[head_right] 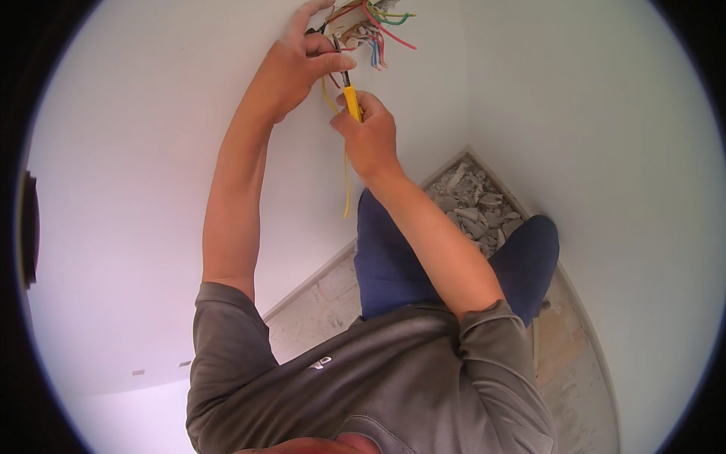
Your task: Installing and preparing electrical wires in a wall-mounted electrical box using a hammer, chisel, and wire stripper.
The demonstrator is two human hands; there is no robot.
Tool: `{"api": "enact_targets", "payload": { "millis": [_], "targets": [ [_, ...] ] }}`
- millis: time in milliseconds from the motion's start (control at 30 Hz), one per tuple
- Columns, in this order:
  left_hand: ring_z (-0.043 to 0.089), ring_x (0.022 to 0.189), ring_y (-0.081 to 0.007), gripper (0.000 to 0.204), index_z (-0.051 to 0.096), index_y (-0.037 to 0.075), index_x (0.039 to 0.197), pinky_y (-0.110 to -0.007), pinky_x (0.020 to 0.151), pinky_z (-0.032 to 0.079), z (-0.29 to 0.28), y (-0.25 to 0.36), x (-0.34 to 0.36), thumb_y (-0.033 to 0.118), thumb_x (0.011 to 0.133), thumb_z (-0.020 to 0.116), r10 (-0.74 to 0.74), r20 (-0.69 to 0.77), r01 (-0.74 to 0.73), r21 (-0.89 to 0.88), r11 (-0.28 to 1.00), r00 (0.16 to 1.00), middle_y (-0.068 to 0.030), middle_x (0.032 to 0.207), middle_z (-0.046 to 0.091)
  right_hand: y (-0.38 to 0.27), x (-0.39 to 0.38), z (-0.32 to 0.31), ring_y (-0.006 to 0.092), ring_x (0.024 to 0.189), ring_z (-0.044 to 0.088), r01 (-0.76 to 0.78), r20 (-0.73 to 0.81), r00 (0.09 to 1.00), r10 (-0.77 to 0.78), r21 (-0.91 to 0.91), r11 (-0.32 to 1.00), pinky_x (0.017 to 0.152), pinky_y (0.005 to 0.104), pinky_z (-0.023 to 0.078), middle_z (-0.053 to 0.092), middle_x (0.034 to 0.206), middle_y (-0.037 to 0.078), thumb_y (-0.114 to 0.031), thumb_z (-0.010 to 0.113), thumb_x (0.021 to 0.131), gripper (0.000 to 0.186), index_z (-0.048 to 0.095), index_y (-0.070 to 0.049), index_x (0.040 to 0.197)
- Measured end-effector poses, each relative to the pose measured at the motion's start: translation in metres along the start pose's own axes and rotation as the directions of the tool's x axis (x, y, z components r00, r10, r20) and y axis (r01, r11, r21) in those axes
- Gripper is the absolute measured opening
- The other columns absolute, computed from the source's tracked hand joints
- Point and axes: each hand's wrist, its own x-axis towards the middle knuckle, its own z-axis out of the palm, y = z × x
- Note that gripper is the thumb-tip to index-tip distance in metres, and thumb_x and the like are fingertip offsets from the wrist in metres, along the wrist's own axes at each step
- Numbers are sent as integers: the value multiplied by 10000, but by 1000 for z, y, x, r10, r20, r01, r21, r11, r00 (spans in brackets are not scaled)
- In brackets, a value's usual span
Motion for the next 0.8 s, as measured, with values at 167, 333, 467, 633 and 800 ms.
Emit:
{"api": "enact_targets", "payload": {
  "millis": [167, 333, 467, 633, 800],
  "targets": [
    [524, 647, -115, 812, 389, 15, 1499, -275, 641, 464, -1, -21, 7, 85, 805, 807, 600, -110, -608, -221, 763, 793, -23, 713, 572, 0, -2, 11, 92, 692, 502, 11, -54, 998, -10, 25, 1000, 635, 264, 409, 568, 799, 7, -88, 650, 812, 279, 636, 17, 1070],
    [632, 831, -202, 783, 435, 31, 1419, -325, 802, 492, 4, -6, 5, 153, 744, 814, -59, -59, 60, 22, 998, 997, -98, 823, 684, 1, -3, 8, 109, 706, 522, -57, -14, 998, 60, 159, 986, 658, 280, 433, 588, 818, 38, -123, 636, 822, 279, 626, 15, 1065],
    [614, 791, -181, 788, 460, 34, 1399, -313, 763, 479, 2, -4, 3, 144, 714, 835, -84, -65, 85, 16, 996, 994, -71, 760, 677, -3, -8, 17, 150, 727, 565, 34, -142, 988, -52, -127, 991, 698, 306, 461, 615, 841, 83, -127, 626, 822, 293, 620, 18, 1077],
    [623, 787, -172, 787, 466, 32, 1391, -307, 770, 481, 3, -6, 7, 129, 705, 841, -63, -68, 62, -8, 998, 996, -60, 750, 680, -2, -7, 29, 203, 761, 605, 78, -250, 962, -109, -128, 989, 736, 335, 484, 636, 867, 119, -117, 619, 819, 314, 620, 19, 1101],
    [632, 782, -169, 786, 468, 21, 1384, -300, 769, 483, 6, -7, 6, 118, 701, 843, -31, -82, 30, -13, 999, 996, -58, 747, 682, 3, -7, 30, 215, 780, 609, 102, -260, 957, -126, -105, 989, 755, 342, 486, 645, 893, 126, -107, 622, 820, 309, 622, 22, 1101]
  ]
}}
